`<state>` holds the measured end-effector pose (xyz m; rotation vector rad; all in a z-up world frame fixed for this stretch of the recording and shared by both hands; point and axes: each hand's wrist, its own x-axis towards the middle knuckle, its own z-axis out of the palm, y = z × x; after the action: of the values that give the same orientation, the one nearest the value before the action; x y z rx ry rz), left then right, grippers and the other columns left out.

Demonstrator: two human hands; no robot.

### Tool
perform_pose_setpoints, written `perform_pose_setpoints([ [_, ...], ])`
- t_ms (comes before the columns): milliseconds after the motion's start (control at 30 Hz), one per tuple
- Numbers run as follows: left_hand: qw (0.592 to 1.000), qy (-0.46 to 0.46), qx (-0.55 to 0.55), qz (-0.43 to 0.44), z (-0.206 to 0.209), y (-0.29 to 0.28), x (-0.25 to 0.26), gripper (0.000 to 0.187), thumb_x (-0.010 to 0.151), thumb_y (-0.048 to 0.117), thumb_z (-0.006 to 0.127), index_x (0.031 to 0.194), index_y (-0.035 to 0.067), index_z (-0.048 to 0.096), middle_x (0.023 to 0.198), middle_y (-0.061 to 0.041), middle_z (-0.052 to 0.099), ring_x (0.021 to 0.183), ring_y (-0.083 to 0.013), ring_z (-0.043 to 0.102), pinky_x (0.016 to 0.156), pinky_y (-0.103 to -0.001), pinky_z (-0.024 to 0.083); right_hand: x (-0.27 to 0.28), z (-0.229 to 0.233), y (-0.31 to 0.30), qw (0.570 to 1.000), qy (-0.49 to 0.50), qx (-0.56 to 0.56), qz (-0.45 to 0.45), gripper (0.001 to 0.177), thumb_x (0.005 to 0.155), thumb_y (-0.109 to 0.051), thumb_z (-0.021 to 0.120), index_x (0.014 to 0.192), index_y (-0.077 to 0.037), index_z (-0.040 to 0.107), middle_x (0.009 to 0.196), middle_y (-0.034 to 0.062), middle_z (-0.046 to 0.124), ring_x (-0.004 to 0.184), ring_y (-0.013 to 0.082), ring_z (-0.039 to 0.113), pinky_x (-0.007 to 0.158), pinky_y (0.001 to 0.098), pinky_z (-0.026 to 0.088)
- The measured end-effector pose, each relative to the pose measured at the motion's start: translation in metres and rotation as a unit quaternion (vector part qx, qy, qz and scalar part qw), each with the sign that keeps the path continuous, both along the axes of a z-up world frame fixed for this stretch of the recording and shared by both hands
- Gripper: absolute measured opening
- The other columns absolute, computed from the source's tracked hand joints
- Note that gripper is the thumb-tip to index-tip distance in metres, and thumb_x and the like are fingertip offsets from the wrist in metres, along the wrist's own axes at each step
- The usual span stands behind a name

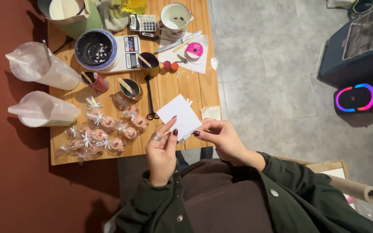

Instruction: Preparing and applying labels or tags to small candle favor bags at a workbench.

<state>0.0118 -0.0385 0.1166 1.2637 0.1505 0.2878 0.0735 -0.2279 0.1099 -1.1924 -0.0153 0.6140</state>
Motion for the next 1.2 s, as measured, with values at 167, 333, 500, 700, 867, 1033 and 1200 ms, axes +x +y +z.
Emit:
perform_pose_setpoints([
  [167,0.995,0.027,-0.075,-0.064,0.003,0.005,-0.003,0.045,0.1,-0.013,0.053,0.145,-0.008,0.05,0.122,-0.016,0.071,0.111,-0.0161,0.07,0.094,-0.025,0.056,-0.001,0.002,0.0,1.0,0.001,-0.01,-0.015,0.005,0.091,0.005,0.074,0.094,0.006,0.077,0.101,0.0112,0.072,0.096,0.0169,0.066,0.091,0.0312,0.051],
  [333,0.992,0.041,-0.084,-0.088,0.004,0.009,-0.002,0.055,0.095,-0.019,0.054,0.148,-0.008,0.048,0.125,-0.019,0.069,0.11,-0.0187,0.07,0.087,-0.025,0.055,0.001,0.01,0.004,0.998,-0.039,-0.031,-0.04,0.004,0.089,0.005,0.073,0.092,0.005,0.075,0.102,0.0073,0.073,0.095,0.0139,0.068,0.089,0.0285,0.055],
  [500,0.99,0.052,-0.094,-0.096,0.015,0.009,0.002,0.058,0.091,-0.02,0.056,0.147,-0.008,0.046,0.126,-0.019,0.068,0.114,-0.0195,0.07,0.09,-0.026,0.057,0.001,0.007,0.001,0.998,-0.029,-0.042,-0.029,0.004,0.09,0.006,0.072,0.093,0.006,0.075,0.097,0.0082,0.074,0.091,0.0136,0.068,0.086,0.028,0.056],
  [700,0.988,0.062,-0.1,-0.098,0.007,0.008,0.003,0.06,0.091,-0.02,0.056,0.148,-0.006,0.045,0.12,-0.02,0.071,0.11,-0.0197,0.071,0.089,-0.026,0.057,0.003,0.003,0.001,0.998,-0.026,-0.046,-0.033,0.004,0.09,0.006,0.073,0.093,0.006,0.076,0.097,0.0086,0.074,0.091,0.0137,0.069,0.087,0.0278,0.056],
  [867,0.989,0.066,-0.096,-0.093,0.007,0.005,0.004,0.06,0.091,-0.02,0.057,0.149,-0.005,0.046,0.118,-0.02,0.072,0.108,-0.0179,0.071,0.087,-0.025,0.056,0.004,0.003,0.003,0.998,-0.02,-0.041,-0.041,0.004,0.09,0.005,0.073,0.093,0.005,0.076,0.097,0.0091,0.074,0.091,0.0142,0.07,0.086,0.0279,0.057],
  [1033,0.993,0.053,-0.086,-0.054,-0.001,-0.002,0.002,0.055,0.093,-0.017,0.061,0.145,-0.006,0.05,0.116,-0.018,0.072,0.104,-0.0173,0.072,0.086,-0.026,0.058,0.003,0.0,0.003,0.998,-0.037,-0.02,-0.047,0.003,0.09,0.006,0.073,0.093,0.006,0.075,0.098,0.0096,0.074,0.092,0.015,0.069,0.087,0.0287,0.057],
  [1200,0.997,0.042,-0.05,-0.028,-0.001,-0.008,0.002,0.05,0.095,-0.016,0.061,0.143,-0.006,0.052,0.117,-0.017,0.072,0.105,-0.0171,0.073,0.088,-0.025,0.058,0.002,0.0,0.004,0.998,-0.036,-0.033,-0.049,0.002,0.09,0.006,0.073,0.092,0.005,0.075,0.098,0.0096,0.073,0.093,0.015,0.069,0.088,0.029,0.056],
])
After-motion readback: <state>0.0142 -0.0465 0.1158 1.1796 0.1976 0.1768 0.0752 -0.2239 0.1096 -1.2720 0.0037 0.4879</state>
